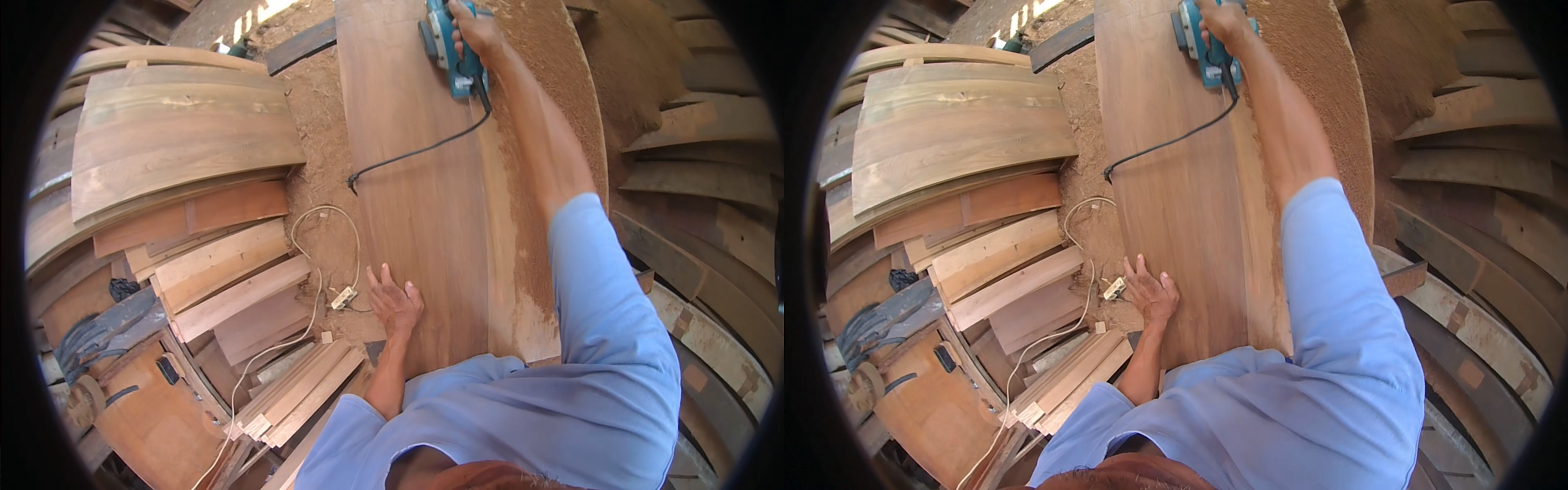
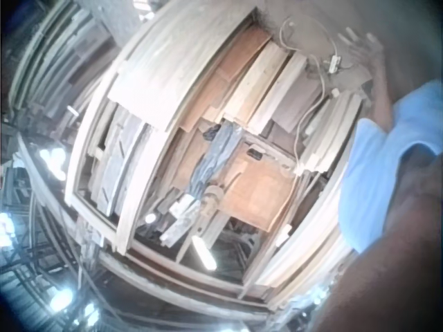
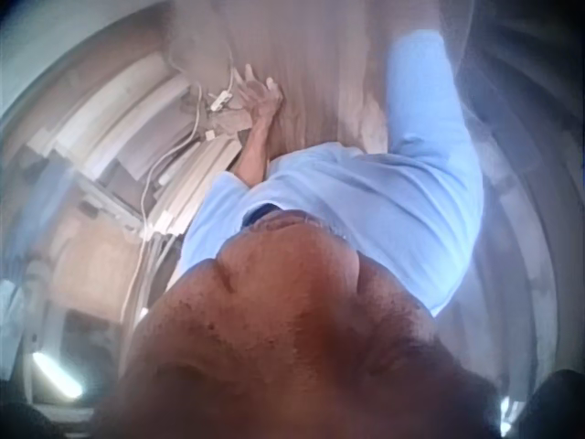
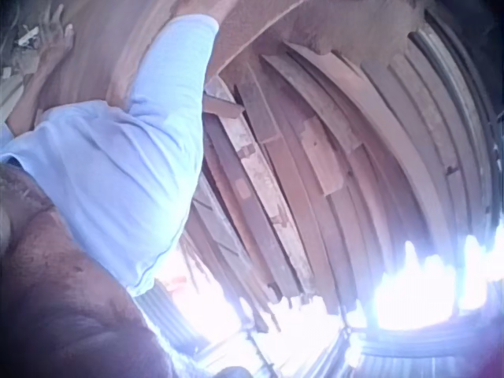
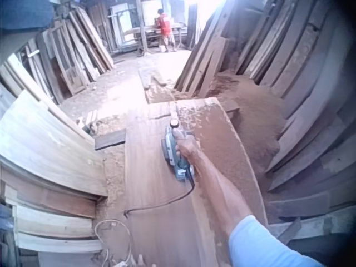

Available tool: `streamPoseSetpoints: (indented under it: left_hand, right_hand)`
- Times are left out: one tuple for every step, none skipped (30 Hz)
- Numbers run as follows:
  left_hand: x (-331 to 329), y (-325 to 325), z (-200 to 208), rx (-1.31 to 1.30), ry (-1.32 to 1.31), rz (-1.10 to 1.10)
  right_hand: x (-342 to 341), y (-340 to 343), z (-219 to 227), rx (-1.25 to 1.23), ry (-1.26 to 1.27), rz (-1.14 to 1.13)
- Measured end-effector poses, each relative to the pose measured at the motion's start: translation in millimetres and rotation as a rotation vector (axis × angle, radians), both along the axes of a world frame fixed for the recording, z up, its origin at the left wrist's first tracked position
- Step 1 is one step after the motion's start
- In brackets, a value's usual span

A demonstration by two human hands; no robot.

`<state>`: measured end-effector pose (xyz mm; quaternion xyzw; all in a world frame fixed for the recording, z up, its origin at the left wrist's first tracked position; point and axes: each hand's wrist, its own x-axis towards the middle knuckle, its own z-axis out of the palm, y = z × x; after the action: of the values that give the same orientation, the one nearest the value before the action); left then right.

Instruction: The person positions a large wooden board on a workbench, flips it over several times to inspect different sides, and then uses an electric planer to sand the surface of the wood.

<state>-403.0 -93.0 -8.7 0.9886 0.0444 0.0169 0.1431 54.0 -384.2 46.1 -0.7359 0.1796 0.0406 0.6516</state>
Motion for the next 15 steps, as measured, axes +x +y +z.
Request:
streamPoseSetpoints:
  left_hand:
    - [-0.2,-0.1,-1.0,0.005,-0.011,-0.005]
    - [-0.1,-0.5,-1.4,0.008,-0.023,-0.011]
    - [1.1,-3.2,-2.2,-0.008,-0.022,-0.011]
    - [1.0,-4.6,-2.7,-0.023,-0.017,-0.01]
    - [2.3,-6.2,-3.1,-0.037,-0.013,-0.012]
    - [0.6,-5.5,-3.2,-0.033,-0.012,-0.006]
    - [1.2,-6.1,-3.9,-0.034,-0.016,-0.006]
    - [0.8,-4.9,-4.6,-0.032,-0.016,0.004]
    - [-0.8,-2.4,-3.9,-0.004,-0.042,-0.003]
    - [-0.1,-2.7,-4.1,0.013,-0.069,-0.027]
    - [1.2,-1.8,-5.9,0.034,-0.097,-0.043]
    - [1.0,-0.7,-6.9,0.042,-0.091,-0.051]
    - [-1.5,0.5,-7.5,0.047,-0.081,-0.058]
    - [-2.7,1.6,-9.1,0.054,-0.075,-0.062]
    - [-4.4,3.2,-10.5,0.052,-0.076,-0.068]
  right_hand:
    - [-20.3,2.1,7.2,0.083,-0.02,0.013]
    - [-45.4,7.1,16.3,0.107,0.015,-0.013]
    - [-69.8,7.2,17.7,0.105,0.066,-0.03]
    - [-97.5,7.8,15.6,0.112,0.076,-0.022]
    - [-125.8,2.7,7.5,0.086,0.155,0.015]
    - [-161.8,13.6,16.8,0.076,0.162,0.041]
    - [-200.2,20.9,16.6,0.068,0.092,0.067]
    - [-239.1,34.3,30.2,0.1,0.11,0.037]
    - [-276.5,42.7,40.0,0.055,0.157,0.075]
    - [-316.7,42.8,24.7,-0.056,0.132,0.132]
    - [-356.3,49.3,26.3,-0.089,0.171,0.144]
    - [-395.8,55.4,25.1,-0.129,0.176,0.167]
    - [-430.7,63.5,30.8,-0.117,0.156,0.165]
    - [-453.9,69.9,34.5,-0.103,0.131,0.166]
    - [-465.9,74.2,35.0,-0.07,0.155,0.153]
